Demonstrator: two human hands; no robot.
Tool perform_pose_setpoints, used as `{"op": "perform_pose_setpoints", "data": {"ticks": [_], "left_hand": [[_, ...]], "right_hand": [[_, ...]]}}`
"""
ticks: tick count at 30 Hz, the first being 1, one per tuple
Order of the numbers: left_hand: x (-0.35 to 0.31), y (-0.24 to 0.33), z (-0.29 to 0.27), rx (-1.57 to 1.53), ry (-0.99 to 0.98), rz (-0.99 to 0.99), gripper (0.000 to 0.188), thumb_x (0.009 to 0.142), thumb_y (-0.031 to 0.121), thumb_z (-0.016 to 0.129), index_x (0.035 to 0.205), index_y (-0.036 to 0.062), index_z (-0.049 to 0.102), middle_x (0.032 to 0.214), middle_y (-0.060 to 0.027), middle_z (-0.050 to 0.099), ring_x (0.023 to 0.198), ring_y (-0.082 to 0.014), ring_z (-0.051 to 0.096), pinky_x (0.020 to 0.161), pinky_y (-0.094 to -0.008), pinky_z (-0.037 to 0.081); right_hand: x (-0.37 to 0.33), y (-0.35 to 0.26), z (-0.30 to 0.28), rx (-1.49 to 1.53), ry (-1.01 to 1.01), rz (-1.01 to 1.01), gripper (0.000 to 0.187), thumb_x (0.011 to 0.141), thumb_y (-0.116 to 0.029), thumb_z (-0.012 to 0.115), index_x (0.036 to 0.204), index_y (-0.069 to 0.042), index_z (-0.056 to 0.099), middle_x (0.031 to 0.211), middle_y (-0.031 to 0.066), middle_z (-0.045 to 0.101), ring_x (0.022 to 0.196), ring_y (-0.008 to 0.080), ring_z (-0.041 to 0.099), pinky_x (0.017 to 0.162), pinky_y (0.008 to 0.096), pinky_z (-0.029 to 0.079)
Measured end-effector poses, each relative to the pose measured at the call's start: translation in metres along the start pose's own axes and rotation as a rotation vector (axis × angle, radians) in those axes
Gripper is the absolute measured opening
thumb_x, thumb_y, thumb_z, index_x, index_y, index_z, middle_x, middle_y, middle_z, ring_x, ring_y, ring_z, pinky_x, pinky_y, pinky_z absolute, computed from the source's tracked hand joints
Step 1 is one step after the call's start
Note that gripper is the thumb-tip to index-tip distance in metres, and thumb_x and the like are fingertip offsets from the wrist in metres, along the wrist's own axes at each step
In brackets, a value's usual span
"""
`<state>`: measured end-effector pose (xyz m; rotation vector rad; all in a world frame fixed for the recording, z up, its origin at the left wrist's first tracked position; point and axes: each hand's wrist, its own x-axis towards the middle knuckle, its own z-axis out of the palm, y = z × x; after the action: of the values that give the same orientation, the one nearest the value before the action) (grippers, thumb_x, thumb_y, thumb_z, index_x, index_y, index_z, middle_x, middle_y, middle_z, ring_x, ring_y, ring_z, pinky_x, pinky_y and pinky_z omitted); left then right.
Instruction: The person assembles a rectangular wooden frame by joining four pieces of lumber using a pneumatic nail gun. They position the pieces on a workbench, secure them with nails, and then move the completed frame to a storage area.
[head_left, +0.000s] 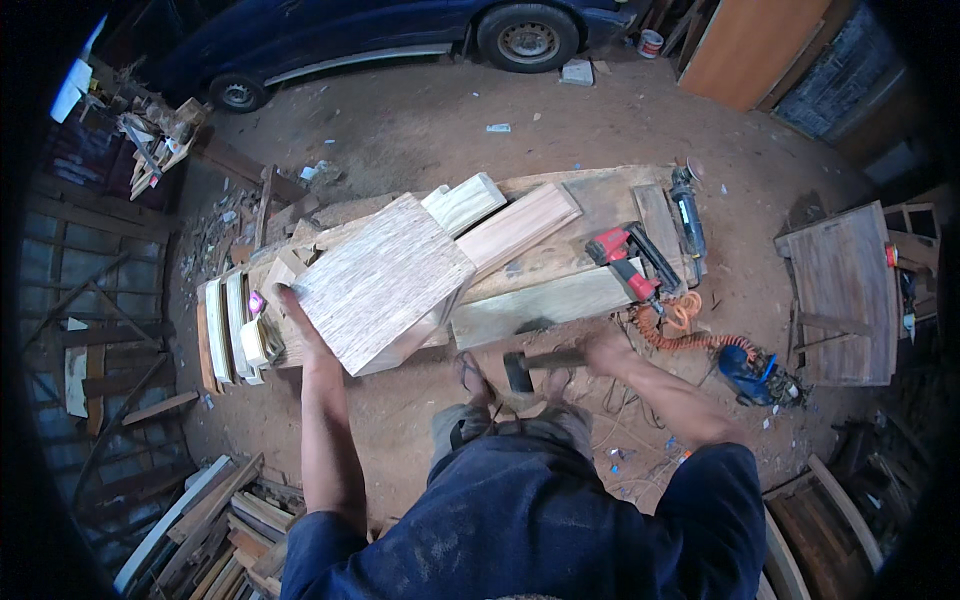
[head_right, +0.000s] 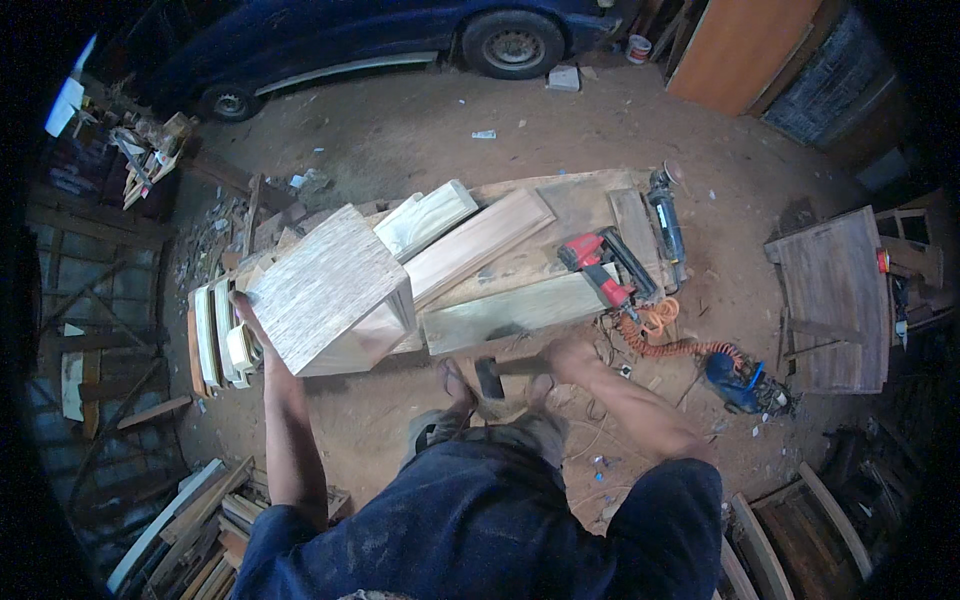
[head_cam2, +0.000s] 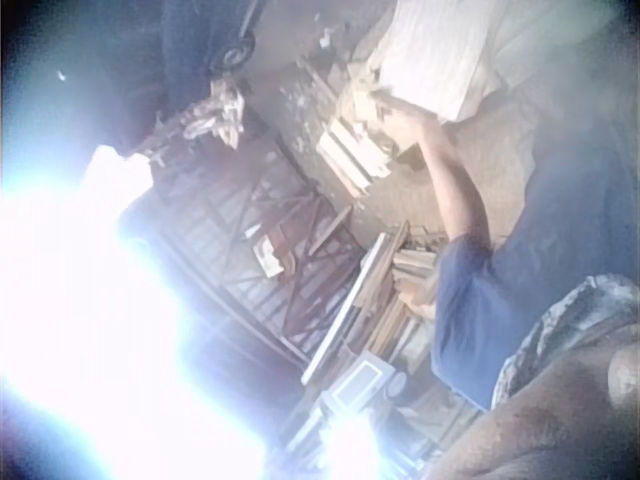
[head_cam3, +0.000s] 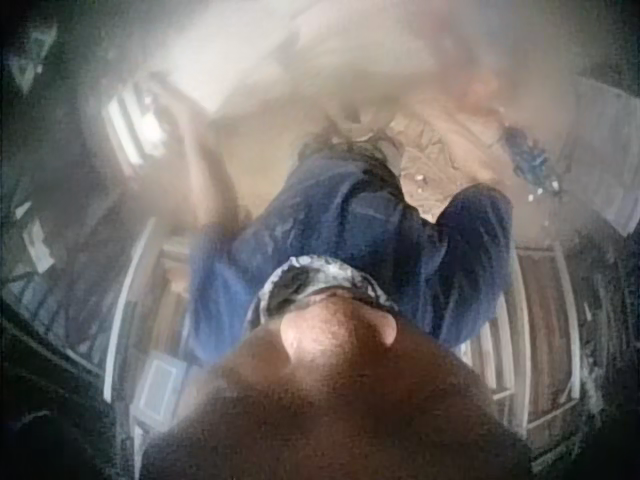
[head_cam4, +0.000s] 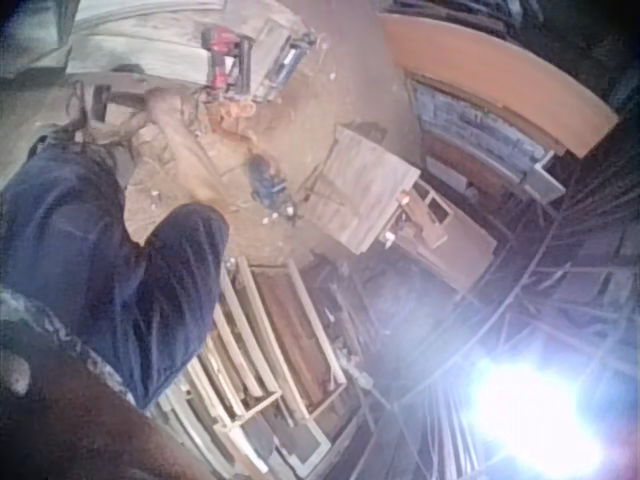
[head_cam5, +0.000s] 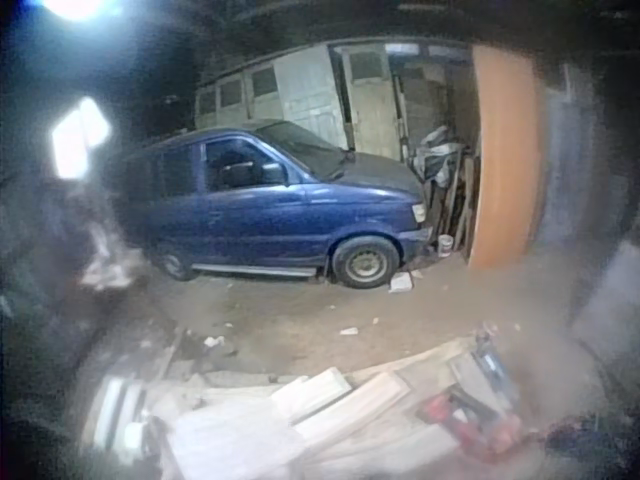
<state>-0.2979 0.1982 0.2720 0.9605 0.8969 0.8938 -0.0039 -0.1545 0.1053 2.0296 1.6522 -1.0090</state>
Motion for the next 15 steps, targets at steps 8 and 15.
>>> {"op": "perform_pose_setpoints", "data": {"ticks": [8, 15], "left_hand": [[-0.008, -0.032, 0.047, -0.091, -0.19, -0.132, 0.116, 0.081, 0.093, 0.046, 0.151, 0.0001, 0.043, 0.148, -0.0199, 0.05, 0.133, -0.0345, 0.051, 0.111, -0.0473, 0.043], [-0.001, -0.094, 0.099, -0.191, -0.487, -0.223, 0.114, 0.082, 0.09, 0.048, 0.148, -0.0022, 0.044, 0.142, -0.0214, 0.055, 0.129, -0.0318, 0.056, 0.109, -0.0453, 0.046]], "right_hand": [[-0.052, -0.007, 0.016, 0.284, 0.0, 0.238, 0.047, 0.079, -0.029, 0.077, 0.115, -0.001, 0.068, 0.108, 0.0228, 0.073, 0.103, 0.0382, 0.071, 0.089, 0.0486, 0.057], [-0.169, -0.019, 0.109, 0.825, 0.238, 0.171, 0.059, 0.073, -0.035, 0.084, 0.117, 0.001, 0.066, 0.105, 0.0265, 0.071, 0.103, 0.0428, 0.069, 0.088, 0.0466, 0.055]]}}
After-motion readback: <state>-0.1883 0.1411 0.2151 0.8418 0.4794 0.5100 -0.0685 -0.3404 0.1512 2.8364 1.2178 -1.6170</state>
